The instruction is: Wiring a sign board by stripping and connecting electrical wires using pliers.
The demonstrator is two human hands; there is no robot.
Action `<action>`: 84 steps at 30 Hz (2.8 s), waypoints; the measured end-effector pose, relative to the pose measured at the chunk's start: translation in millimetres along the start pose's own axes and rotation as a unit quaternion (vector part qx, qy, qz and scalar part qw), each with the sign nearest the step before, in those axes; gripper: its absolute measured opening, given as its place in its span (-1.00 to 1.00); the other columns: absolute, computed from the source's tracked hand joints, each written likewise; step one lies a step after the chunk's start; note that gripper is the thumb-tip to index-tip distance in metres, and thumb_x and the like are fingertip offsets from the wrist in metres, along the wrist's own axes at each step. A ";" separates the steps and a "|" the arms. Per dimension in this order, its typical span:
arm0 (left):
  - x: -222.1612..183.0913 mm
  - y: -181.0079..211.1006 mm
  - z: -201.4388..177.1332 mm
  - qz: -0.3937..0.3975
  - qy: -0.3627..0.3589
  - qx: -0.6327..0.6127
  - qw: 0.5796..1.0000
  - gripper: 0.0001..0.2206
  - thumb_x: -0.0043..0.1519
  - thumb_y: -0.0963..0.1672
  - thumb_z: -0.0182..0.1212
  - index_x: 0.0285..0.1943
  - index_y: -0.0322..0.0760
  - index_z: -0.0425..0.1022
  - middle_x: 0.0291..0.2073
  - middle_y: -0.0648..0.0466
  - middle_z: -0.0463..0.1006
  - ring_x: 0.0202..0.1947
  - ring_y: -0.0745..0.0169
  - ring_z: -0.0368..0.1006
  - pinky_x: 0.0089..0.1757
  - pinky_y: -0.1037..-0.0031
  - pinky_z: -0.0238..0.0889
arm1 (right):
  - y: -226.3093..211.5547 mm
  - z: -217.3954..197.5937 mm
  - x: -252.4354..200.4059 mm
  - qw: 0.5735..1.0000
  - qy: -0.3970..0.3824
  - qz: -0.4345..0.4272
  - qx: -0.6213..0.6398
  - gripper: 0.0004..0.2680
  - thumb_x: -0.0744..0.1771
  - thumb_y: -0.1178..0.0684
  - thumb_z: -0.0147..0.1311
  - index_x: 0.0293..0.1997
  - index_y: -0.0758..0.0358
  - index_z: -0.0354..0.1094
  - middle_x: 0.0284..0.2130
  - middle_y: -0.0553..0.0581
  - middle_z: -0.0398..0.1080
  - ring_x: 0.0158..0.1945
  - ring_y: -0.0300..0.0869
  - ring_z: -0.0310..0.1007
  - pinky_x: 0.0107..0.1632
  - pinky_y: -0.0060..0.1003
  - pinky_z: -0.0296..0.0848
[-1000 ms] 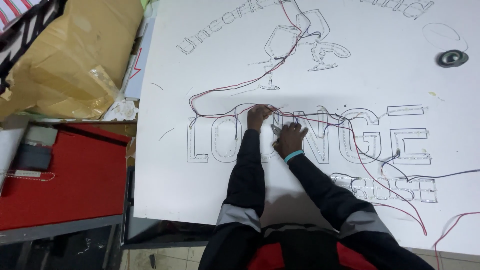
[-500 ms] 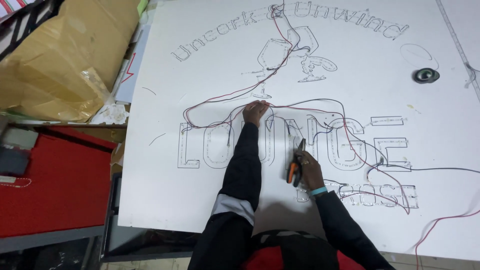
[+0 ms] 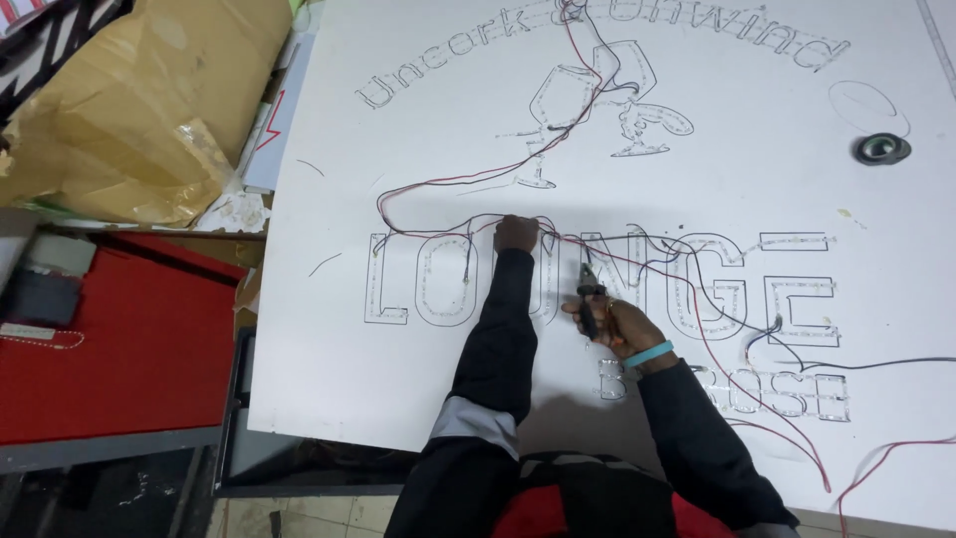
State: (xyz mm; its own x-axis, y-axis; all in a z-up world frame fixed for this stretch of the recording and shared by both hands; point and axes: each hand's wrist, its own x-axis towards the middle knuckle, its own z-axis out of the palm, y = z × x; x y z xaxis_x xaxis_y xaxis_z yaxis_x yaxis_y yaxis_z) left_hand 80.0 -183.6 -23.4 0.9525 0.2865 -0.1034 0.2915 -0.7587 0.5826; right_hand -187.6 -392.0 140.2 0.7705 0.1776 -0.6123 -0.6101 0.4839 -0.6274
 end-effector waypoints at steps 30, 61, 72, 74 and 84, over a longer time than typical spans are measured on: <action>-81.1 80.4 -29.5 -0.139 -0.123 -0.721 0.667 -0.60 0.50 -0.10 0.33 0.40 -0.51 0.44 -0.03 -0.38 0.61 0.28 -0.44 0.57 0.33 -0.04 0.52 | 16.8 33.2 8.8 0.929 0.099 -0.106 -0.340 -0.60 0.40 0.02 0.25 0.45 0.25 0.44 -0.03 0.43 0.61 0.12 0.27 0.69 0.14 0.17 0.72; -75.4 69.4 -6.5 -0.085 0.011 -0.725 0.684 -0.80 0.34 -0.20 0.52 0.04 -0.38 0.60 -0.11 -0.27 0.74 -0.10 -0.15 0.75 0.11 0.11 0.65 | -11.9 -5.1 124.5 0.954 0.022 -0.015 -0.300 -0.57 0.43 0.11 0.07 0.50 0.52 0.23 0.05 0.56 0.50 0.01 0.25 0.58 0.14 0.08 0.58; -115.4 101.6 -76.6 -0.092 -0.007 -0.537 0.839 -0.75 0.21 -0.06 0.62 -0.13 -0.11 0.58 -0.23 0.06 0.70 -0.18 0.23 0.67 -0.14 0.28 0.60 | -48.5 39.9 143.3 0.855 0.080 -0.100 -0.503 -0.61 0.47 -0.24 0.05 0.34 0.23 0.49 0.13 0.46 0.61 0.33 0.30 0.56 0.36 0.20 0.51; -111.8 89.3 -62.8 -0.080 0.000 -0.545 0.835 -0.79 0.21 -0.09 0.58 -0.14 -0.13 0.60 -0.27 0.07 0.67 -0.20 0.24 0.65 -0.16 0.28 0.56 | -42.1 36.8 149.2 0.851 0.083 -0.107 -0.507 -0.58 0.48 -0.29 0.03 0.38 0.23 0.45 0.18 0.49 0.58 0.38 0.32 0.52 0.41 0.20 0.46; -82.7 65.6 -2.8 -0.124 -0.053 -0.710 0.691 -0.63 0.39 -0.07 0.30 0.29 -0.37 0.68 -0.19 -0.19 0.75 -0.21 0.09 0.68 -0.09 0.41 0.56 | -37.0 26.6 121.9 0.797 0.121 -0.149 -0.573 -0.58 0.44 -0.07 0.04 0.44 0.40 0.38 0.23 0.64 0.53 0.40 0.48 0.45 0.43 0.33 0.41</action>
State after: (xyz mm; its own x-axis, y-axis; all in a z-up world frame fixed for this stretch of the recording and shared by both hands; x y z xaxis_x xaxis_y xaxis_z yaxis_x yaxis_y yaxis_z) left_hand 20.1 -255.4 25.7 0.9118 0.2031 -0.3568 0.1378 0.6672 0.7320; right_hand -66.2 -365.5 101.6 0.9388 -0.0365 -0.3425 -0.2823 -0.6511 -0.7045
